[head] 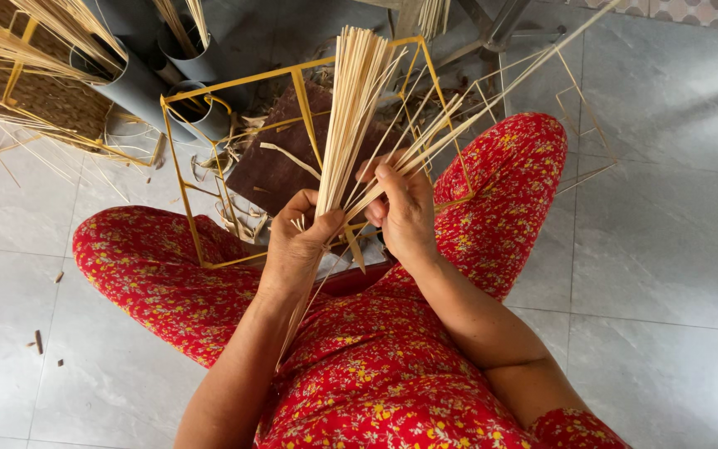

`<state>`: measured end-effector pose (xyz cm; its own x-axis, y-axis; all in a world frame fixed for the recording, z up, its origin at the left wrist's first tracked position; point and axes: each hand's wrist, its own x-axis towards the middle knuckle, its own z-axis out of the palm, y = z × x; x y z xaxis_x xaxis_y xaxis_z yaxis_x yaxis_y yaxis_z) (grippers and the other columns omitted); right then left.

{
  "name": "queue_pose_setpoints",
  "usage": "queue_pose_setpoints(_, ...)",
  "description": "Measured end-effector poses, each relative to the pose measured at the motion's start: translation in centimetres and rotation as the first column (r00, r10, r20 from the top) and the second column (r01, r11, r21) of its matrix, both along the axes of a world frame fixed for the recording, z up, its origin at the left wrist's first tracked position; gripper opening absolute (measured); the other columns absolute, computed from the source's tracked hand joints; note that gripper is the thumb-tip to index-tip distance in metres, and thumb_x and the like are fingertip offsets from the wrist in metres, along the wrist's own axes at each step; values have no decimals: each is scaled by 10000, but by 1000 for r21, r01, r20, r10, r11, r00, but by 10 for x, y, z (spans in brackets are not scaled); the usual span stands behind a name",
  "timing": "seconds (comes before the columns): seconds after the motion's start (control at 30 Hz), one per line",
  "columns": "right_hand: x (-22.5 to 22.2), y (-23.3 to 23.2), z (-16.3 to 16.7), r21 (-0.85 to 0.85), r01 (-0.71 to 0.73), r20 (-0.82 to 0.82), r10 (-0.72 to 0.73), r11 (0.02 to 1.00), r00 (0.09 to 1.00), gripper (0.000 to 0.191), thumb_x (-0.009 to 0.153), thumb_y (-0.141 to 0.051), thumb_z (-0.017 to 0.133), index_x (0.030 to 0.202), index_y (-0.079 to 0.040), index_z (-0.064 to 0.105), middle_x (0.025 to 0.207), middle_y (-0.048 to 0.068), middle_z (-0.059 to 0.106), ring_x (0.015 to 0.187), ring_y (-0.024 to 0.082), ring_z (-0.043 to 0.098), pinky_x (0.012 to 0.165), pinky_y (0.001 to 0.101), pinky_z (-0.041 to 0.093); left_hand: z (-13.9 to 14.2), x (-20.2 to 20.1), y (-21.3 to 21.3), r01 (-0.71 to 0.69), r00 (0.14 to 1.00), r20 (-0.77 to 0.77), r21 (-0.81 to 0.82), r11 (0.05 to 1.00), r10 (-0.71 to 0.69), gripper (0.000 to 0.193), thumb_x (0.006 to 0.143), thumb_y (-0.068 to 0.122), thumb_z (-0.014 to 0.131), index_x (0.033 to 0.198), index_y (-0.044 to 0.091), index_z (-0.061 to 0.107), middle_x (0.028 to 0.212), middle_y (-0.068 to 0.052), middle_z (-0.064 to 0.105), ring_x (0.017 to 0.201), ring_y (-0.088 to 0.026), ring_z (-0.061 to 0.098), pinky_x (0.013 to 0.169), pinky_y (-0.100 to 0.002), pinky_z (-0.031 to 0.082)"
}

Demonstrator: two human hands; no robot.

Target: The person sits on a chair with a bamboo frame across their lap and wraps yellow tape around the frame's joints, cutting the tape with scissors and pressing it in place. They rotate the frame to reach different sides, then pick up and sort through a bundle of thin bamboo sticks.

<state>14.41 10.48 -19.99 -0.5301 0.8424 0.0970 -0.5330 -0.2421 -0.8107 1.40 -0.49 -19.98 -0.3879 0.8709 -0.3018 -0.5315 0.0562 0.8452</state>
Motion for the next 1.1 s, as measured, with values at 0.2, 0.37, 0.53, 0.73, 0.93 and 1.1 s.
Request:
queue_pose_setpoints(0.2,0,-1,6,-18,12,-46,-13,1000,999,146,1047,-142,542,1183,-93,560,836,27,611,570,25,444,463,185,355,-3,2,1,18,1000,0,18,1000,-18,216,874,92,780,1018,52,624,866,-18,678,786,-95,627,752,-260,504)
queue_pose_setpoints(0.37,1,-2,3,53,-2,-51,4,999,999,142,1103,-208,584,1179,-90,602,748,-32,520,548,-1,388,459,165,309,-3,5,3,52,998,-35,2,999,-52,218,877,116,788,1008,44,630,823,-27,651,741,-102,581,706,-263,460)
queue_pose_setpoints(0.53,0,-3,1,31,2,-63,0,1000,998,140,1109,-233,605,1112,-94,593,803,-25,537,581,12,401,488,198,330,3,4,2,47,998,-47,-27,999,-48,206,891,155,727,1022,10,662,844,-28,669,764,-92,597,740,-255,485)
queue_pose_setpoints(0.73,0,-3,8,-83,-3,-42,0,997,999,144,1082,-251,589,1076,-107,579,813,-2,598,551,3,406,467,179,333,10,3,2,64,997,-34,-18,998,-65,222,895,182,719,1008,-5,681,829,-32,673,747,-95,580,716,-265,460)
queue_pose_setpoints(0.93,-1,-1,6,12,-11,-6,11,1000,1000,137,1050,-219,649,1059,-93,595,747,-36,552,531,4,385,433,184,302,13,6,1,111,991,-70,-74,991,-117,255,864,239,740,964,8,700,767,-29,652,699,-103,535,656,-278,414)
queue_pose_setpoints(1.1,0,0,-1,-5,-11,-28,11,1000,1000,153,1067,-211,669,1023,-89,588,722,-39,534,531,2,379,441,185,299,12,6,2,105,994,-38,-43,994,-107,229,877,205,734,974,1,697,788,-32,653,721,-100,551,683,-271,432)
